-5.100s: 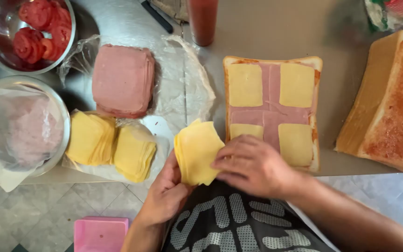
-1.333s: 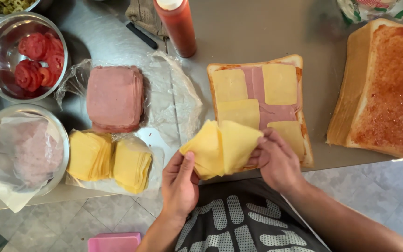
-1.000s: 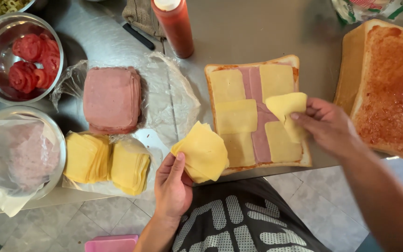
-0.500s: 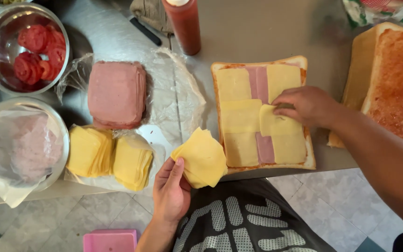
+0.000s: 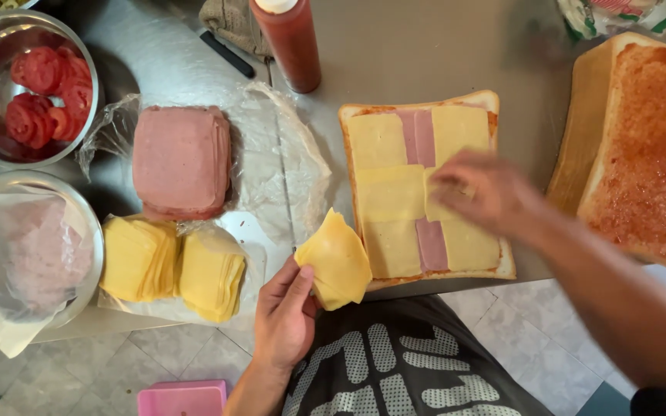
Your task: The person assembles sandwiches by layering cheese and ham slices onto bread. They then squeeze ketchup onto two slices of bread and use a knife to spread it evenly across the surface. Finally, they place slices of ham on top of the ketchup-covered bread.
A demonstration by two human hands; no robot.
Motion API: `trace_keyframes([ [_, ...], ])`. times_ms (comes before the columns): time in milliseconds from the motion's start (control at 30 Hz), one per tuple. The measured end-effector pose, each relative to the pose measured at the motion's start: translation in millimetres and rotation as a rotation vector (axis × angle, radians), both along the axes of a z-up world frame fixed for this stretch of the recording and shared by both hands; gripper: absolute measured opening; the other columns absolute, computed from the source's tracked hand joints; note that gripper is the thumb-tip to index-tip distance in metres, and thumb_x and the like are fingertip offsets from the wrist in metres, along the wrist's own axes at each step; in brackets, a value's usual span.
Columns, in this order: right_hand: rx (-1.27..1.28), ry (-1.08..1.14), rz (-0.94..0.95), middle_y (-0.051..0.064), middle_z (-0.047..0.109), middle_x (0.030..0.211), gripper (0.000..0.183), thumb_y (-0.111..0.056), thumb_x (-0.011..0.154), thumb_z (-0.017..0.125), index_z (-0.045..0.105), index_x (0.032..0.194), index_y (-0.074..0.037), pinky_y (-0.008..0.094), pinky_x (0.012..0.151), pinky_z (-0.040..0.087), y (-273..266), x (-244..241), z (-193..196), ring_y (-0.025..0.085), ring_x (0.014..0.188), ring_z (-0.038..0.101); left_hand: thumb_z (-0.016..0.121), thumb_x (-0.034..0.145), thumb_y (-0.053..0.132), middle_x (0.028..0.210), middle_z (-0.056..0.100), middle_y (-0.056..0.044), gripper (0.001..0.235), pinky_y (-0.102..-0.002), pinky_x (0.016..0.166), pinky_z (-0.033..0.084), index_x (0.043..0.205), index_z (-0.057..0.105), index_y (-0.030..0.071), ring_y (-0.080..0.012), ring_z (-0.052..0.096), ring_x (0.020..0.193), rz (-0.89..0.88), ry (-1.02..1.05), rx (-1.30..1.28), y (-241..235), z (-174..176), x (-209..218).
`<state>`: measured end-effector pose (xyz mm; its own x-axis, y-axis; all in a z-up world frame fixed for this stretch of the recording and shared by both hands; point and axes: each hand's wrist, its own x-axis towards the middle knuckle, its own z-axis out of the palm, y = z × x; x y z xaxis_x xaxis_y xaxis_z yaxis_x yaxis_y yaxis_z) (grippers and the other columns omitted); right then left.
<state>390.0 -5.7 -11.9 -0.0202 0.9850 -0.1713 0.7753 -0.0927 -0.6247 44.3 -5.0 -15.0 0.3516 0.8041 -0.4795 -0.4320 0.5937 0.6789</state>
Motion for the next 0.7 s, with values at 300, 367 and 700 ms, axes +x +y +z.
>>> trace_keyframes([
  [300,0.312,0.419,-0.151,0.008,0.069,0.113,0.042,-0.032,0.077,0.089,0.075,0.11,-0.01,0.028,0.088,0.062,-41.4,-142.2,36.3,0.015,0.096,0.072,0.077,0.088,0.0,0.097,0.076,-0.012,0.01,-0.025,0.081,0.058,0.098,0.08,0.002,-0.0174,0.07,0.089,-0.078,0.245,0.34,3.8,-4.6,12.3],
  [367,0.372,0.408,-0.17,0.009,0.07,0.113,0.044,-0.033,0.076,0.09,0.074,0.11,-0.009,0.03,0.091,0.06,-40.4,-146.1,29.6,0.018,0.101,0.072,0.078,0.088,0.001,0.096,0.076,-0.012,0.01,-0.024,0.08,0.059,0.098,0.08,0.002,-0.0173,0.071,0.088,-0.084,0.253,0.388,4.1,-6.7,13.0],
  [700,0.456,0.525,-0.16,0.012,0.079,0.107,0.019,-0.01,0.088,0.078,0.076,0.107,-0.004,0.032,0.091,0.065,-39.3,-153.1,23.2,0.022,0.098,0.079,0.073,0.095,0.016,0.112,0.069,-0.01,0.013,-0.031,0.102,0.055,0.103,0.078,0.008,-0.0199,0.067,0.109,-0.106,0.382,0.666,4.4,14.2,14.8],
])
